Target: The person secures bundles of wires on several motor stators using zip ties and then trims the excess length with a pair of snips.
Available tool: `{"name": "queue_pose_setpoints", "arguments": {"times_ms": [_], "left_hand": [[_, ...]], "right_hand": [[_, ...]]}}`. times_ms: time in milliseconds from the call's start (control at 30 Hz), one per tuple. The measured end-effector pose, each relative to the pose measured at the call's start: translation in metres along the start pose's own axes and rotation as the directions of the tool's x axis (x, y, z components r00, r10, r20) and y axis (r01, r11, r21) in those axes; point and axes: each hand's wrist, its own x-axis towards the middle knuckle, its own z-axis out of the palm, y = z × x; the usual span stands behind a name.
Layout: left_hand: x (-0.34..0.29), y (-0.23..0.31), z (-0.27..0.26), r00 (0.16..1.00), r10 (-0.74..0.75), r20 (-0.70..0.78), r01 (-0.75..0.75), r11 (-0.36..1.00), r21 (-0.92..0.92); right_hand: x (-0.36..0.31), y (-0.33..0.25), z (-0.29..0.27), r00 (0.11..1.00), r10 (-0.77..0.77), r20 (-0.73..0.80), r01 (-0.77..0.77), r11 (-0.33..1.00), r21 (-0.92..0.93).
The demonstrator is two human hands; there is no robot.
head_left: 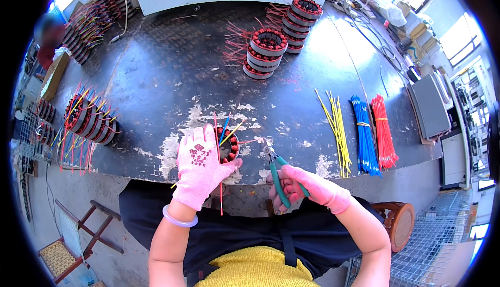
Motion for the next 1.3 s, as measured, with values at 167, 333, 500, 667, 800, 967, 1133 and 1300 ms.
{"name": "queue_pose_setpoints", "arguments": {"times_ms": [167, 333, 500, 667, 800, 967, 1133, 1300], "left_hand": [[0.000, 0.000, 0.000, 1.000, 0.009, -0.007, -0.009, 1.000, 0.002], [0.000, -0.002, 0.002, 1.000, 0.020, -0.019, -0.020, 1.000, 0.019], [0.000, -0.002, 0.003, 0.999, 0.018, -0.030, -0.017, 0.999, 0.031], [0.000, -0.002, 0.004, 1.000, 0.012, -0.023, -0.011, 0.999, 0.042], [-0.001, -0.001, 0.005, 0.999, 0.018, -0.029, -0.016, 0.999, 0.052], [-0.001, 0.000, 0.004, 0.999, 0.014, -0.028, -0.013, 0.999, 0.052], [0.000, 0.001, 0.004, 0.999, 0.016, -0.033, -0.015, 0.999, 0.051], [0.000, -0.006, -0.001, 1.000, 0.007, 0.023, -0.008, 0.999, 0.049]], "right_hand": [[0.001, -0.003, 0.003, 0.999, -0.026, -0.029, 0.025, 0.999, -0.023], [-0.007, -0.005, 0.003, 0.999, 0.022, -0.032, -0.024, 0.997, -0.079], [0.004, -0.009, 0.003, 0.997, 0.028, -0.071, -0.032, 0.998, -0.050], [0.012, -0.007, 0.003, 0.987, -0.094, -0.129, 0.072, 0.983, -0.170], [0.011, -0.005, 0.008, 0.979, -0.124, -0.161, 0.090, 0.975, -0.201], [0.007, -0.006, 0.011, 0.969, -0.138, -0.205, 0.072, 0.952, -0.297], [0.005, -0.012, 0.000, 0.982, -0.113, -0.153, 0.060, 0.946, -0.318], [-0.022, -0.042, -0.002, 0.891, -0.274, -0.363, -0.152, 0.573, -0.806]]}}
